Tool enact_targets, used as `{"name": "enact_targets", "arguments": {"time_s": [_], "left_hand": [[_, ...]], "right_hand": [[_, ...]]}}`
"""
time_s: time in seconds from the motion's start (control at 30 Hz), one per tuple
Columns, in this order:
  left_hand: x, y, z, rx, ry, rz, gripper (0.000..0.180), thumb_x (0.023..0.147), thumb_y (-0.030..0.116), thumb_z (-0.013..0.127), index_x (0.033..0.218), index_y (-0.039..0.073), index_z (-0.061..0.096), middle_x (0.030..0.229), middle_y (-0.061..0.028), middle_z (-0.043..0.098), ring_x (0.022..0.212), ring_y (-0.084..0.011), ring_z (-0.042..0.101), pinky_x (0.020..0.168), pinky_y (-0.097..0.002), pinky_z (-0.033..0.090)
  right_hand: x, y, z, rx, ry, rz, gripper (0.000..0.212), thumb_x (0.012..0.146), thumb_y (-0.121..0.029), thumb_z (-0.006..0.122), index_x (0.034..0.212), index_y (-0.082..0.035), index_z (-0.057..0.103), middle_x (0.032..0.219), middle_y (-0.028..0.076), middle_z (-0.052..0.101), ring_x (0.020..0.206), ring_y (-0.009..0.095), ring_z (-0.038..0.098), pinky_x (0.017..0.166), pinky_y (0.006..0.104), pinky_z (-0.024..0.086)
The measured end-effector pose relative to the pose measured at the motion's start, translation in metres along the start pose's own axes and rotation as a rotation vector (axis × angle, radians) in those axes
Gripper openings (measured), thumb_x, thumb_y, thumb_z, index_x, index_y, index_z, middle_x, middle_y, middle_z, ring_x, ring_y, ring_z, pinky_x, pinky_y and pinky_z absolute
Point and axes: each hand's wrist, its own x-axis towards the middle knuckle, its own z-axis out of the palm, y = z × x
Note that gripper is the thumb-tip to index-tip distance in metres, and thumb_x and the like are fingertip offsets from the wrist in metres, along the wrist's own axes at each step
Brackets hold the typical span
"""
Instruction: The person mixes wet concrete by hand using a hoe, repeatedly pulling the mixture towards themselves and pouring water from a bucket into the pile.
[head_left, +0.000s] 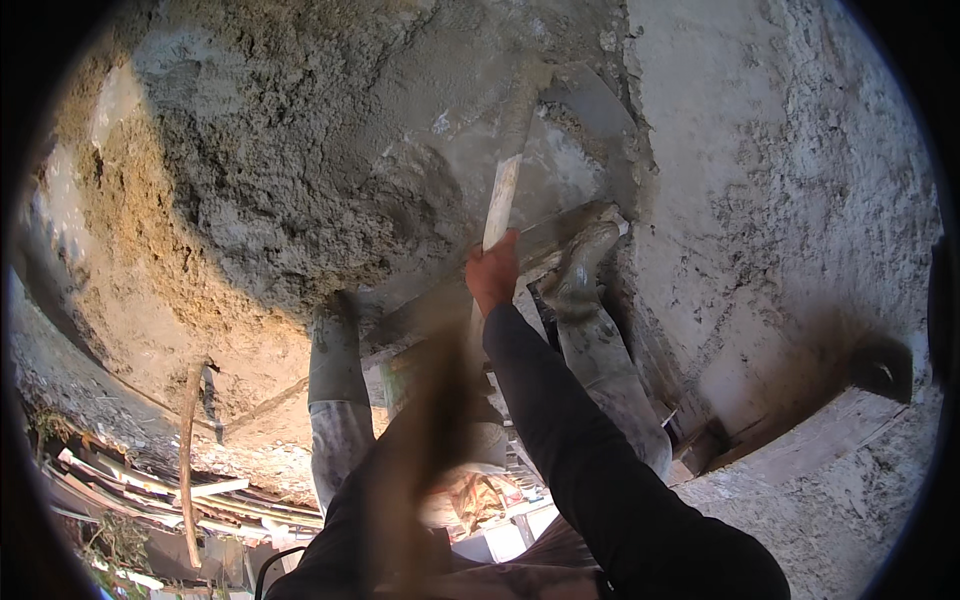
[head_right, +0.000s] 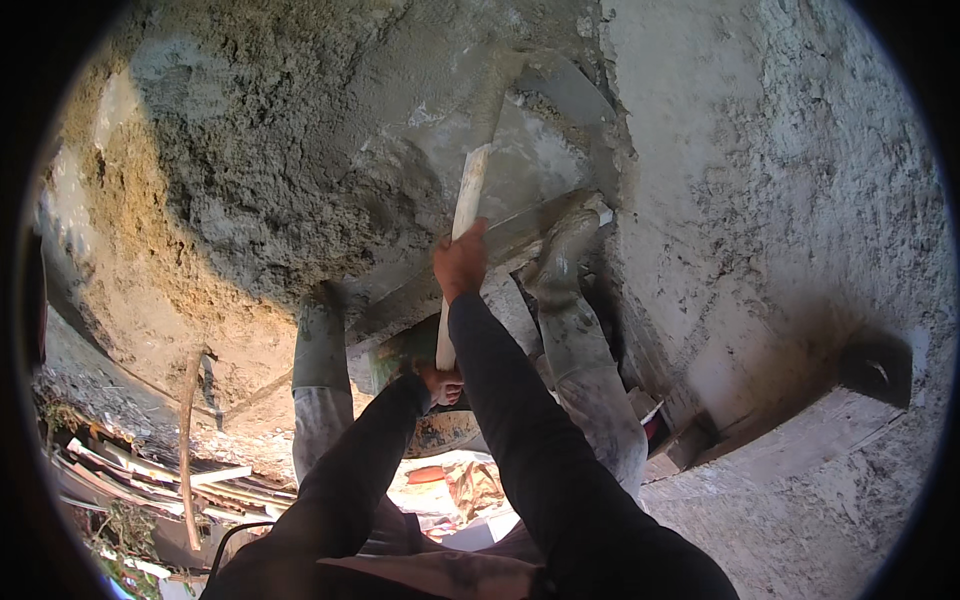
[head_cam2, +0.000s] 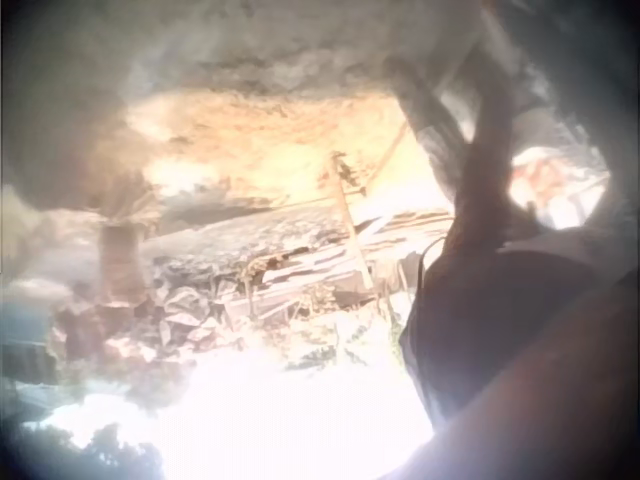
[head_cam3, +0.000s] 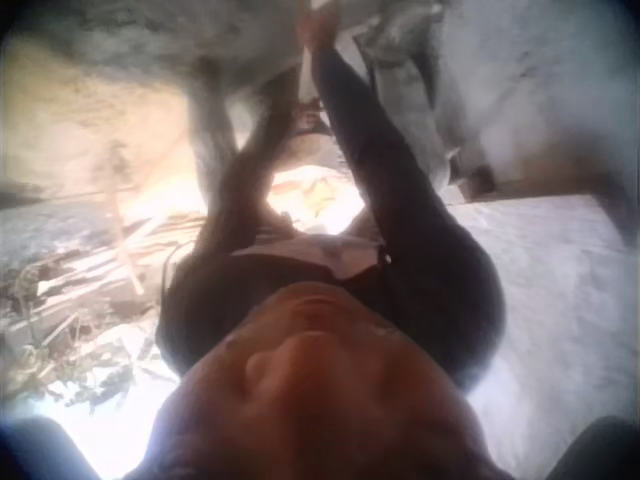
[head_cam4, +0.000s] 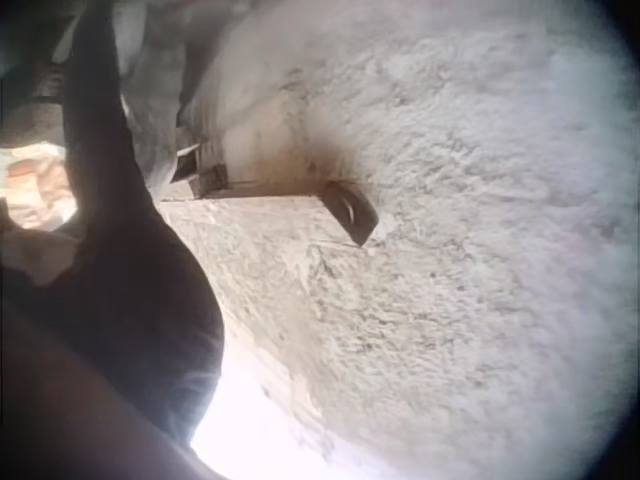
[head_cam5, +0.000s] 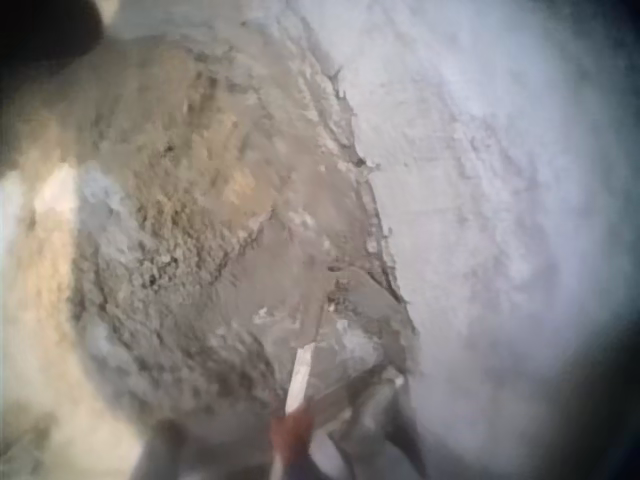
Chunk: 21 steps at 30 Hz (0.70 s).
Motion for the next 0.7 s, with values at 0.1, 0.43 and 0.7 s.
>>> {"name": "enact_targets", "arguments": {"time_s": [0.1, 0.43, 0.7], "left_hand": [[-0.036, -0.011, -0.014, -0.085, 0.027, -0.030, 0.023, 0.083, 0.005, 0.070, 0.076, 0.011, 0.049, 0.055, 0.0005, 0.037, 0.044, -0.0148, 0.034, 0.046, -0.0347, 0.032], [-0.275, 0.091, 0.102, 0.797, 0.591, 0.094, 0.030, 0.081, 0.023, 0.078, 0.093, 0.001, 0.060, 0.058, -0.0015, 0.052, 0.043, -0.0117, 0.049, 0.039, -0.0306, 0.043], [-0.468, 0.037, 0.097, 0.331, 0.659, 0.180, 0.033, 0.081, 0.023, 0.078, 0.095, 0.002, 0.057, 0.059, -0.0021, 0.053, 0.044, -0.0110, 0.049, 0.039, -0.0297, 0.044]], "right_hand": [[-0.022, -0.024, 0.009, 0.022, -0.091, 0.015, 0.058, 0.084, -0.010, 0.065, 0.128, 0.005, 0.032, 0.099, 0.033, 0.063, 0.091, 0.046, 0.065, 0.079, 0.0518, 0.052], [-0.054, -0.039, 0.019, 0.913, -0.365, 0.590, 0.013, 0.087, -0.007, 0.061, 0.081, -0.005, 0.050, 0.069, 0.006, 0.047, 0.052, 0.018, 0.048, 0.046, 0.0384, 0.045], [-0.209, -0.152, 0.055, 1.155, -0.593, 0.741, 0.011, 0.087, -0.006, 0.058, 0.082, -0.005, 0.048, 0.067, 0.004, 0.045, 0.050, 0.017, 0.046, 0.047, 0.0375, 0.044]]}}
